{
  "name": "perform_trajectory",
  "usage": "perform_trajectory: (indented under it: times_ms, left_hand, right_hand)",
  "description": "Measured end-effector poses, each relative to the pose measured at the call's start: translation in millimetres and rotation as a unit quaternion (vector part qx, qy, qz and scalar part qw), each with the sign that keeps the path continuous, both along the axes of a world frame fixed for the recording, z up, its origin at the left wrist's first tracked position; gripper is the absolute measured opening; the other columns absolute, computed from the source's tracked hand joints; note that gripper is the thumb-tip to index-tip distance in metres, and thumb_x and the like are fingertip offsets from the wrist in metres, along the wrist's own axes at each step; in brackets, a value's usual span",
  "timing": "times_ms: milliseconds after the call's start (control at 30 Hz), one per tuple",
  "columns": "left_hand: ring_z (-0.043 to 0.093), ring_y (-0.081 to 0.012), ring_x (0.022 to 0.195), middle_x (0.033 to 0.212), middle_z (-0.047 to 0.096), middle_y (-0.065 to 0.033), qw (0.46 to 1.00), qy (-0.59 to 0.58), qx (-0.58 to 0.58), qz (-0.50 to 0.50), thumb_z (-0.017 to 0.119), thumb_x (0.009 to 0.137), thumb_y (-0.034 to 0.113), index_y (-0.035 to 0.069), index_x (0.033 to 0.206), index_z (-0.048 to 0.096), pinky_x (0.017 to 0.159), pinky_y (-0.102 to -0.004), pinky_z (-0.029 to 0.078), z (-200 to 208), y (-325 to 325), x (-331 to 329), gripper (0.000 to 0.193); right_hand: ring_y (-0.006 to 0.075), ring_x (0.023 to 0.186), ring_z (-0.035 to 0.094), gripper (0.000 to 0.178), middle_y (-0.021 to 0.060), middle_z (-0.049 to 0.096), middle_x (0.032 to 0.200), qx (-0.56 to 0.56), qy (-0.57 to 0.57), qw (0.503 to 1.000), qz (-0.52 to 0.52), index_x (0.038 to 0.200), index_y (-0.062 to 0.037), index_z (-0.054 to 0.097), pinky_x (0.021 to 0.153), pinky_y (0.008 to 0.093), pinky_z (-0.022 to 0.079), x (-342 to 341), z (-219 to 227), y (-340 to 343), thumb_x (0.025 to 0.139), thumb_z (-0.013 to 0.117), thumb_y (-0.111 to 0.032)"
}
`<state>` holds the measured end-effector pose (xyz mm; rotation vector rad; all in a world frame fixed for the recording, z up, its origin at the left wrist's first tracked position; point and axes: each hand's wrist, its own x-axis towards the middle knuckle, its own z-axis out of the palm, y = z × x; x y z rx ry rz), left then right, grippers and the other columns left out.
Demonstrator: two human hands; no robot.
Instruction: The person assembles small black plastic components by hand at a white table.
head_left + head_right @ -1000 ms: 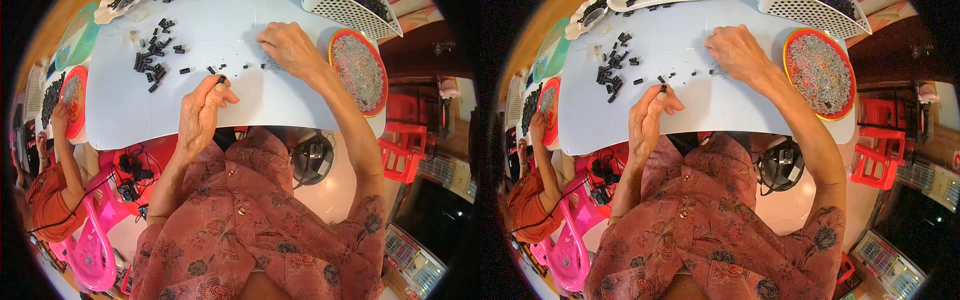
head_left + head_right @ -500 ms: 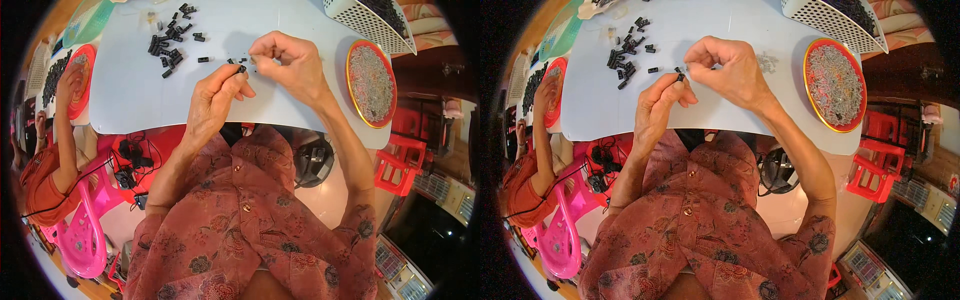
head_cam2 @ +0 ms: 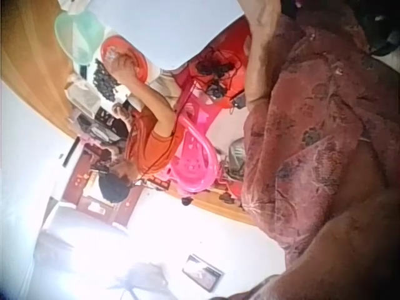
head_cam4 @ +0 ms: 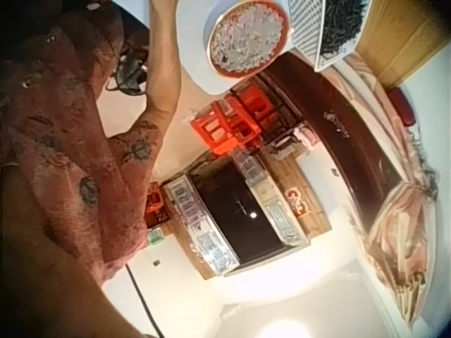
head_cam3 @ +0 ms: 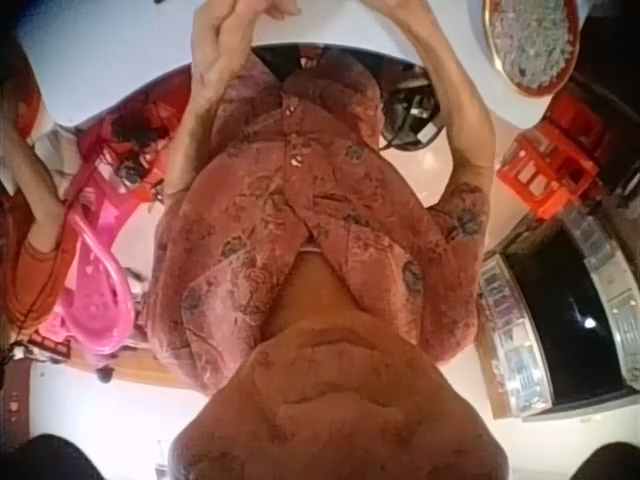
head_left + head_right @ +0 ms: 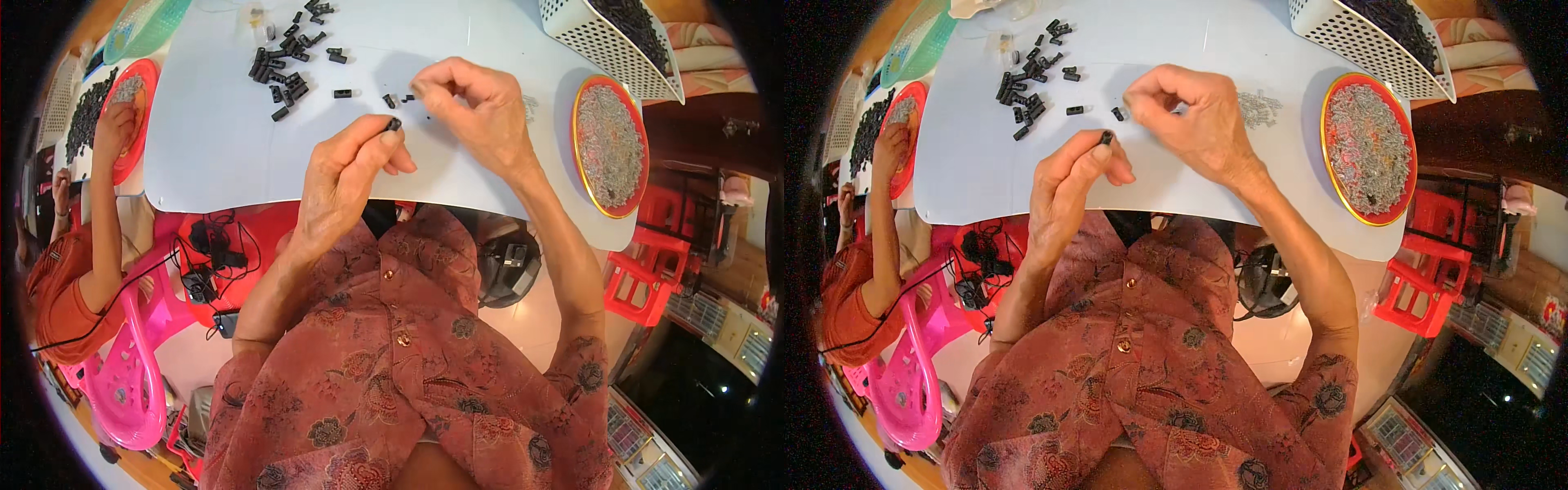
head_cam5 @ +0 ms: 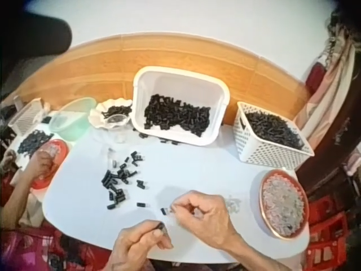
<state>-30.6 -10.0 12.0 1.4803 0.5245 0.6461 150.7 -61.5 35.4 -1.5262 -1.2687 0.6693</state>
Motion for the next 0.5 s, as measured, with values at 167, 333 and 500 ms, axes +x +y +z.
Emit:
perform_trajectory:
  times_ms: [167, 333, 500]
  left_hand:
    - [0.059, -0.0133, 0.073, 0.076, 0.065, -0.0081, 0.999, 0.019, 0.025, 0.039, 0.05, 0.097, 0.017, -0.006, 0.104, 0.058, 0.071, -0.0287, 0.05, -3, -4, -14, 0.025]
    - [0.06, -0.0138, 0.073, 0.077, 0.065, -0.0082, 0.998, 0.016, 0.034, 0.041, 0.05, 0.097, 0.015, -0.006, 0.108, 0.058, 0.071, -0.0287, 0.05, -6, -2, -14, 0.025]
    - [0.059, -0.0137, 0.073, 0.077, 0.065, -0.0084, 0.999, 0.021, 0.012, 0.028, 0.048, 0.098, 0.018, -0.005, 0.104, 0.059, 0.072, -0.0289, 0.049, -4, 3, -11, 0.026]
  right_hand:
    - [0.0199, 0.063, 0.061, 0.01, 0.0087, 0.064, 0.076, 0.015, -0.17, 0.983, 0.063, 0.085, 0.0006, 0.065, 0.061, 0.0308, 0.05, 3, -2, 17, 0.079, 0.064, -0.007]
    - [0.0272, 0.064, 0.06, 0.019, 0.0129, 0.063, 0.085, -0.018, -0.418, 0.899, 0.129, 0.095, -0.0038, 0.064, 0.062, 0.034, 0.051, -7, -9, 27, 0.077, 0.066, -0.006]
    - [0.0245, 0.06, 0.061, 0.014, 0.0136, 0.064, 0.076, -0.006, -0.323, 0.941, 0.1, 0.088, 0.0, 0.067, 0.057, 0.032, 0.05, -6, -10, 27, 0.075, 0.065, -0.005]
